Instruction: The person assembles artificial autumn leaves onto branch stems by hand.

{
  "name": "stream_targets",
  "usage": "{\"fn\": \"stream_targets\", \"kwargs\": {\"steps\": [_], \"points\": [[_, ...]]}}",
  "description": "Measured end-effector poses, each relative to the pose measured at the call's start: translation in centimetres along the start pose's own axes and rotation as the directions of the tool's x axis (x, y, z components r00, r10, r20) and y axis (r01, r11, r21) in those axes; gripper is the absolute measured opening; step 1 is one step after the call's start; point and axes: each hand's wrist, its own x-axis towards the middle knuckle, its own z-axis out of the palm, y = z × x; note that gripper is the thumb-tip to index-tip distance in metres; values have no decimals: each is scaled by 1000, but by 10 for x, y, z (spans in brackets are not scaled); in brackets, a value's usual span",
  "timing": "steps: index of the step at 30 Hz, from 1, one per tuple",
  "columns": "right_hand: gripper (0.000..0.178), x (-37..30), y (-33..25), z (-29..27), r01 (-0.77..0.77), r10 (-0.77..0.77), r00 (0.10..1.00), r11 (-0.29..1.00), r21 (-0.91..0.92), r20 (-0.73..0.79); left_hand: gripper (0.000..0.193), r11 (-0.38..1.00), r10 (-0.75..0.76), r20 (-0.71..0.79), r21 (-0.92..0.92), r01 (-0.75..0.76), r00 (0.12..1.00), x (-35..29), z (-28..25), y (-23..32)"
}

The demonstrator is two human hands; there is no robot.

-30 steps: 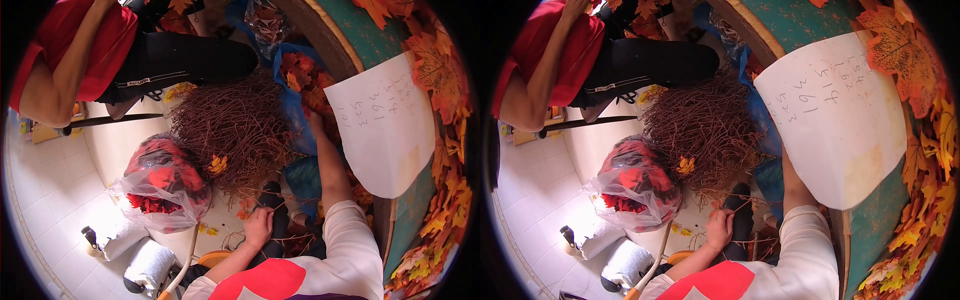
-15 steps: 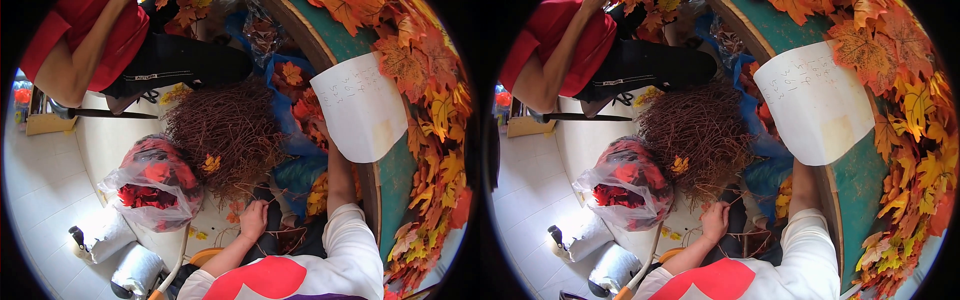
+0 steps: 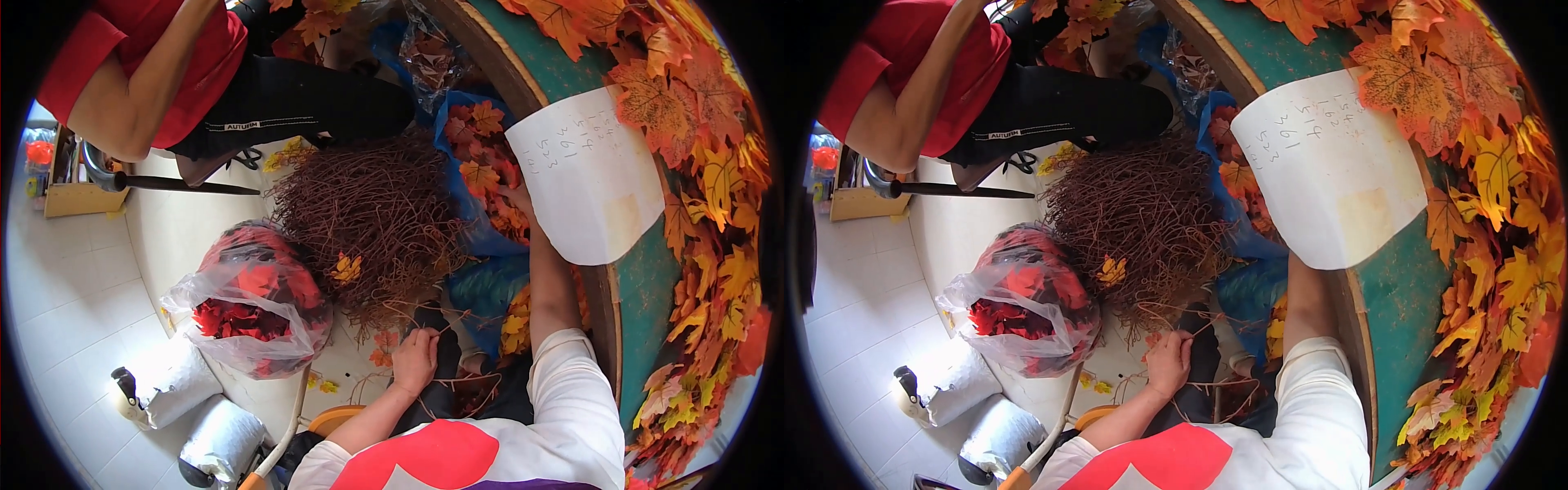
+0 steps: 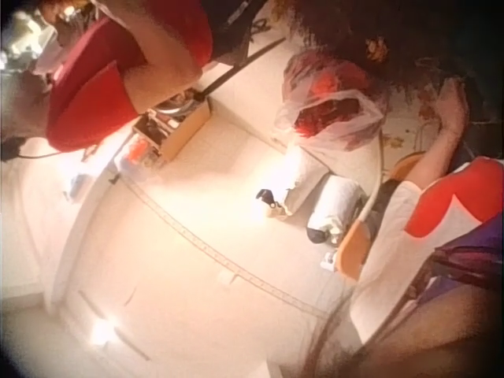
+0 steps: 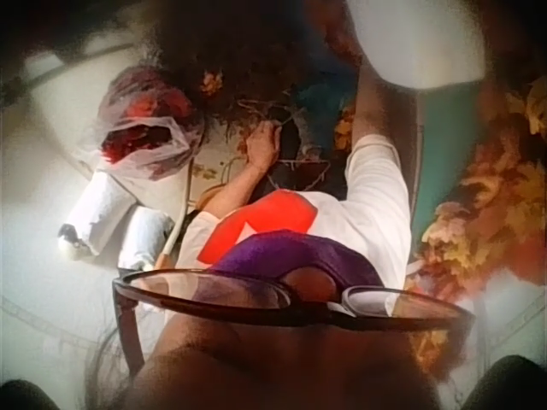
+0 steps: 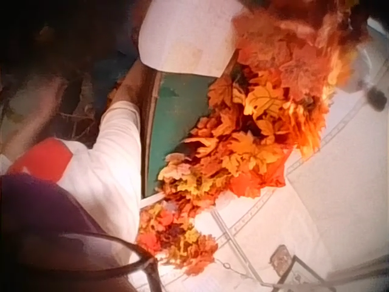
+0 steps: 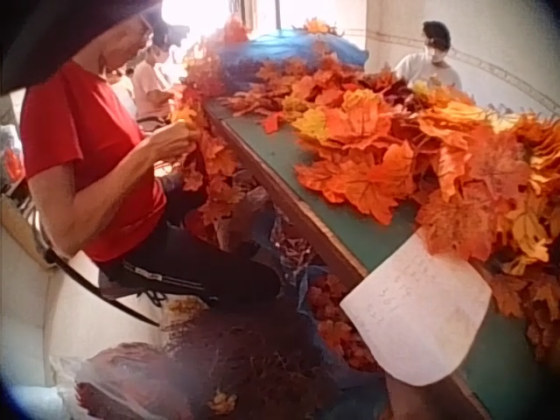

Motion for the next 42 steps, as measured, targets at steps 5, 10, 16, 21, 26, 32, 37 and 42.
{"fn": "stream_targets", "kwargs": {"steps": [5,10,16,21,26,32,37,42], "points": [[84,15,-8,26,3,-36,984,983,185,177,8,1000,-14,7,2,14,1000,4,0,1],[78,15,-86,53,-96,180,935,958,-271,304,8,1000,-2,-18,1,2,1000,5,-2,-4],[49,19,-75,67,-187,275,954,858,-478,121,8,1000,0,-10,-17,0,1000,9,-1,-2],[39,18,-47,50,-348,352,933,842,-411,-68,8,1000,-9,-24,-24,8,1000,8,-4,-3],[43,12,69,11,-142,90,977,949,-282,-192,8,998,28,-15,-58,-29,999,9,1,3],[42,-26,112,-11,-126,107,958,991,-55,-265,8,999,18,-17,-40,-19,1000,2,0,-7],[40,-36,118,-23,-98,150,926,982,161,-346,7,999,35,-28,-27,-36,999,3,-1,0],[38,-42,125,-26,-43,203,893,927,371,-403,7,999,44,-33,-30,-45,998,1,-1,0]]}}
